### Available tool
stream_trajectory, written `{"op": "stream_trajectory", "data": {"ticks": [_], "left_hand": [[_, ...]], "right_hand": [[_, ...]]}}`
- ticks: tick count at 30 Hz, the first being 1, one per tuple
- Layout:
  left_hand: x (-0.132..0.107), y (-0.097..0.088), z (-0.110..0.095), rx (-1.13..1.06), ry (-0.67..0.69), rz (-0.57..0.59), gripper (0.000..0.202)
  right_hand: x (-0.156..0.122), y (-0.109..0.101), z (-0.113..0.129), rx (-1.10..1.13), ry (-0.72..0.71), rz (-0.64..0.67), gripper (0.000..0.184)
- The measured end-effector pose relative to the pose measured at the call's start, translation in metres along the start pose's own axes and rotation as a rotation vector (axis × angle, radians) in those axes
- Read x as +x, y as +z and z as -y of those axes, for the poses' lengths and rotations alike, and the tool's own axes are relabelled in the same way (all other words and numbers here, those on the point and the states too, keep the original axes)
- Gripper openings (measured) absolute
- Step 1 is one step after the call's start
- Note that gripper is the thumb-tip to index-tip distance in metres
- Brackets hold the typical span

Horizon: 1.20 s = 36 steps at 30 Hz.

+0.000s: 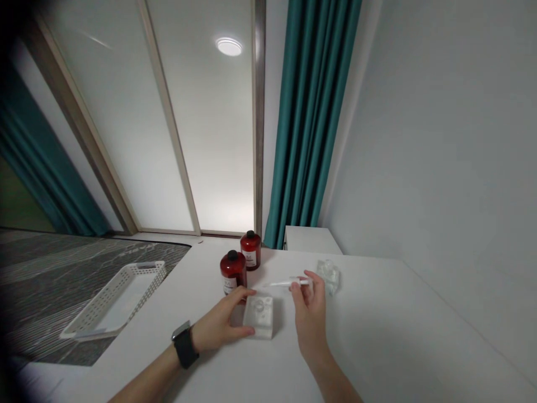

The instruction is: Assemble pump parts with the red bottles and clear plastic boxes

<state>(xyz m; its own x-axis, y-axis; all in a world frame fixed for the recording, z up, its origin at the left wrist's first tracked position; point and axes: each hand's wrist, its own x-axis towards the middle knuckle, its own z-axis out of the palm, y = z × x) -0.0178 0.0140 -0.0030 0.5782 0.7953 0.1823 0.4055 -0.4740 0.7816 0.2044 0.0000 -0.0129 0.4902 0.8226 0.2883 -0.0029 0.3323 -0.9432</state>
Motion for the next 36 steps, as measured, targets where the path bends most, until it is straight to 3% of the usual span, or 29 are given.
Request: {"op": "stream_trajectory", "data": {"ticks": [7,10,18,21,26,29,33,36], "left_hand": [[0.0,0.0,0.001,0.006,-0.003,-0.002,0.062],[0.0,0.0,0.001,0.002,0.012,-0.005,0.062],[0.0,0.0,0.001,0.008,0.028,-0.009,0.061],[0.001,0.0,0.0,0.018,0.022,-0.009,0.061],[0.0,0.0,-0.001,0.011,0.019,-0.014,0.061],[0.001,0.0,-0.001,0.005,0.025,-0.011,0.059],[0.001,0.001,0.002,-0.01,0.047,-0.007,0.061],[0.001,0.003,0.004,-0.012,0.043,-0.015,0.062]], "right_hand": [[0.028,-0.015,-0.043,-0.259,-0.14,0.004,0.025],[0.035,-0.017,-0.052,-0.332,-0.214,0.053,0.026],[0.044,-0.015,-0.066,-0.505,-0.311,0.141,0.009],[0.041,-0.013,-0.064,-0.544,-0.323,0.177,0.006],[0.027,-0.005,-0.042,-0.528,-0.37,0.236,0.018],[0.008,0.005,-0.026,-0.473,-0.371,0.354,0.028],[-0.018,0.008,-0.011,-0.313,-0.256,0.653,0.046],[-0.028,0.002,-0.006,-0.304,-0.277,0.701,0.052]]}}
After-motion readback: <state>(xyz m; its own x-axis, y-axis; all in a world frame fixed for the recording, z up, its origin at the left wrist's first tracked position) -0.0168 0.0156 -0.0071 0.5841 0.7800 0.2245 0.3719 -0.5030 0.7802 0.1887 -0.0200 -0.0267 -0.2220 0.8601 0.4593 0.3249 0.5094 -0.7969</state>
